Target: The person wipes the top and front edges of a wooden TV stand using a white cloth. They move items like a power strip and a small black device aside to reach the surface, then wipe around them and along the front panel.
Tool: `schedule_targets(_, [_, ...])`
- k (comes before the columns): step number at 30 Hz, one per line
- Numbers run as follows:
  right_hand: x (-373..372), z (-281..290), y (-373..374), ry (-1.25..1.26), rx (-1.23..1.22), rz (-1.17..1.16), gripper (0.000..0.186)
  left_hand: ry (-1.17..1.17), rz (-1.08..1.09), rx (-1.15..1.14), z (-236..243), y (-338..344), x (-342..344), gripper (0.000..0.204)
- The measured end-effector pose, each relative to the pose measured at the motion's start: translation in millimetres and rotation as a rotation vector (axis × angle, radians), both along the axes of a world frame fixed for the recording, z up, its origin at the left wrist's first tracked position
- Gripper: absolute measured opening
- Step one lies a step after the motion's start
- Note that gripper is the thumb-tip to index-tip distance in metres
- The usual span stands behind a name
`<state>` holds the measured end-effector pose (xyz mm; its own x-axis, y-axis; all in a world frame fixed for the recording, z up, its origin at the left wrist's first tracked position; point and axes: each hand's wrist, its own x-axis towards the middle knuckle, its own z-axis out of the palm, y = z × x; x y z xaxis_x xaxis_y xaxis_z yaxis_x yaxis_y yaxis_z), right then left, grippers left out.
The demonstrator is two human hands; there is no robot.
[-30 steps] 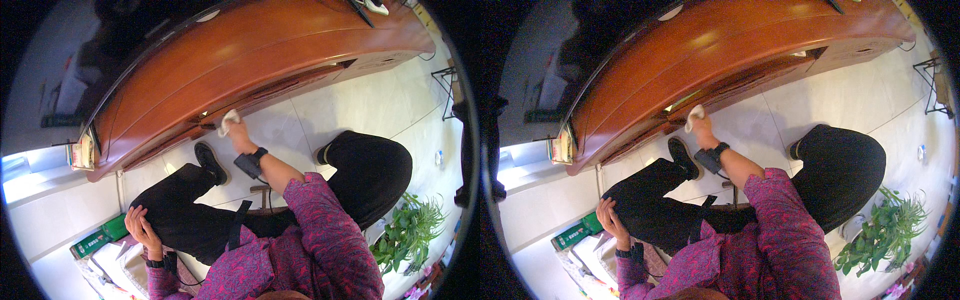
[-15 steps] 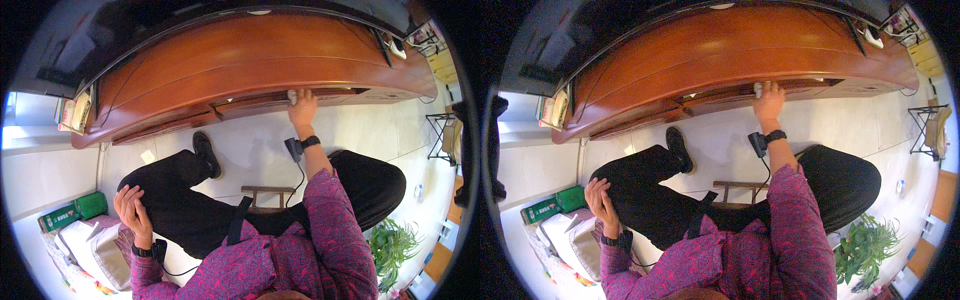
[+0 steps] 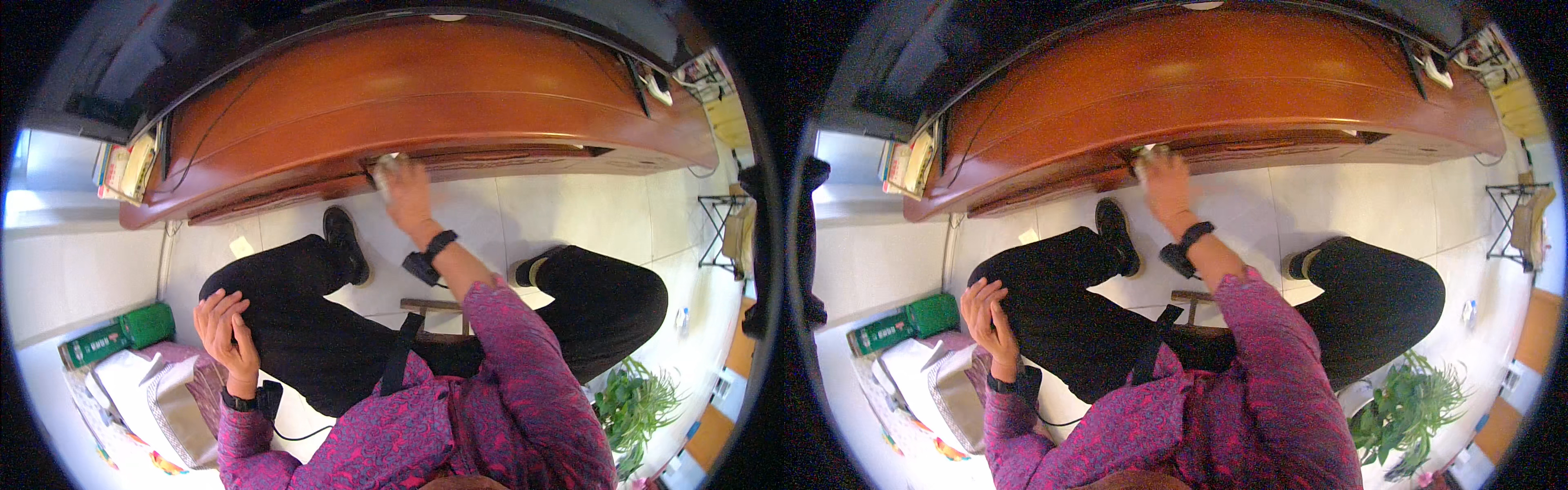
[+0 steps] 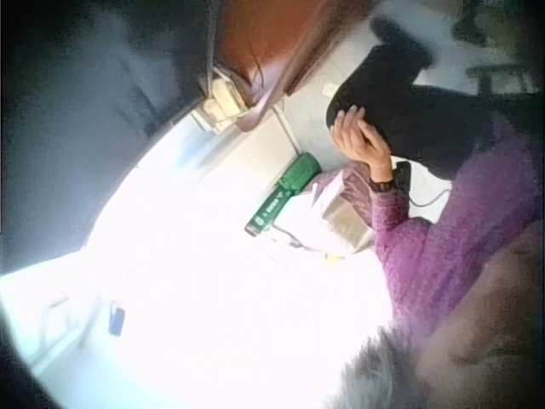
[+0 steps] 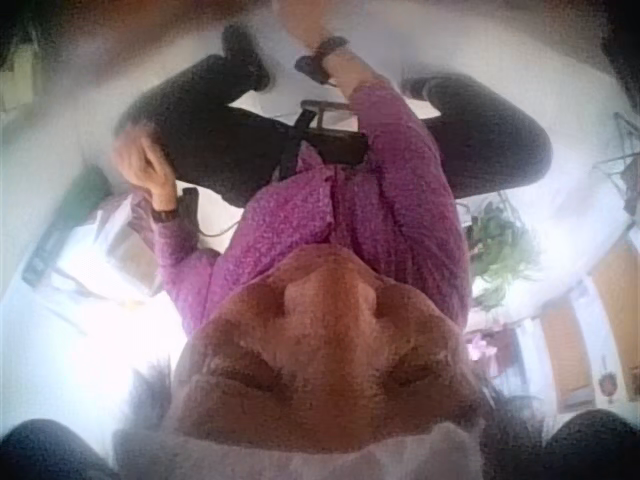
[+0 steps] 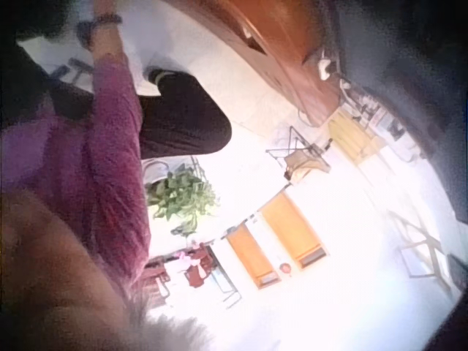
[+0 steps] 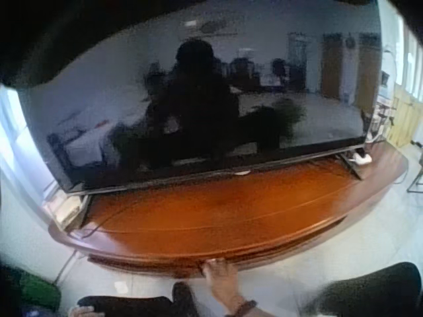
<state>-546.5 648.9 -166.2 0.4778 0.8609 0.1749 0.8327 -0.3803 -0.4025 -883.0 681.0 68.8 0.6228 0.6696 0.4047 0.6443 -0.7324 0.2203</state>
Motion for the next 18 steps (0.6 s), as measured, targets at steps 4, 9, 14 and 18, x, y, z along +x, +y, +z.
schedule_targets(4, [-26.6, -13.9, 13.5, 0.022, 0.162, 0.042, 0.059, -0.005, -0.055, 0.013, 1.5, 1.9, 4.2, 0.028])
schedule_targets(9, [23.7, -48.2, -55.8, 0.074, 0.175, -0.002, 0.051, 0.015, -0.013, 0.016, 0.7, -1.6, 0.6, 0.03])
schedule_targets(14, [97.4, -74.6, -95.7, 0.77, 0.787, -0.93, 0.034, 0.021, -0.011, -0.005, 1.9, -4.4, 0.8, 0.029])
schedule_targets(18, [120.5, -80.8, -67.4, 1.31, 1.151, -0.878, 0.025, 0.035, 0.005, -0.017, 3.6, -3.0, 7.5, 0.028])
